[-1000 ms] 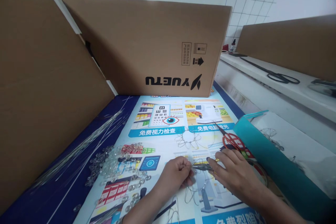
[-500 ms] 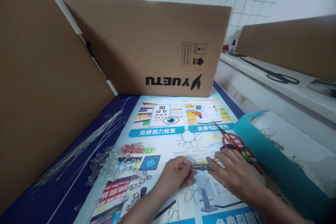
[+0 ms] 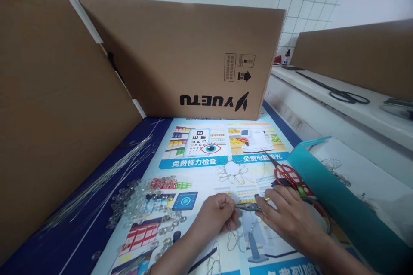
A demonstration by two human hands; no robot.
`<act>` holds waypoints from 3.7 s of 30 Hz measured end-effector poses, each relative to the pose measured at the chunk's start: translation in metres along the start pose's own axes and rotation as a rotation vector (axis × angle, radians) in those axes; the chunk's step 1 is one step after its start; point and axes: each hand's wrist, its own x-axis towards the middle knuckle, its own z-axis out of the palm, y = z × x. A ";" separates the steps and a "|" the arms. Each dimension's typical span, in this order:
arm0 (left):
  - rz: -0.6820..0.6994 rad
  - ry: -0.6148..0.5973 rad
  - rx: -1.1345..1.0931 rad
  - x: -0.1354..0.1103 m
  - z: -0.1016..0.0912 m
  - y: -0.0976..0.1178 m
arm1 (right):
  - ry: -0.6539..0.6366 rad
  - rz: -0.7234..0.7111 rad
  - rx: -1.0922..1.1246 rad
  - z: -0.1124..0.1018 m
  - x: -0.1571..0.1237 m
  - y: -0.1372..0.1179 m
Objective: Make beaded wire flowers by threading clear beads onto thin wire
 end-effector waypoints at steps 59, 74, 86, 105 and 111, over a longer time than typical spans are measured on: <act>-0.064 -0.063 -0.079 -0.005 -0.004 0.010 | 0.062 0.021 0.044 0.005 -0.002 -0.002; -0.048 -0.064 -0.064 -0.004 -0.003 0.008 | 0.106 0.007 0.080 0.003 -0.002 -0.003; -0.041 -0.053 -0.067 -0.005 -0.004 0.006 | 0.073 -0.018 0.078 0.004 0.000 -0.001; -0.065 -0.034 -0.035 -0.002 -0.001 0.008 | 0.031 -0.018 -0.028 0.003 -0.004 -0.002; -0.071 -0.060 -0.034 -0.002 -0.003 0.008 | -0.001 -0.046 -0.026 0.008 -0.010 0.001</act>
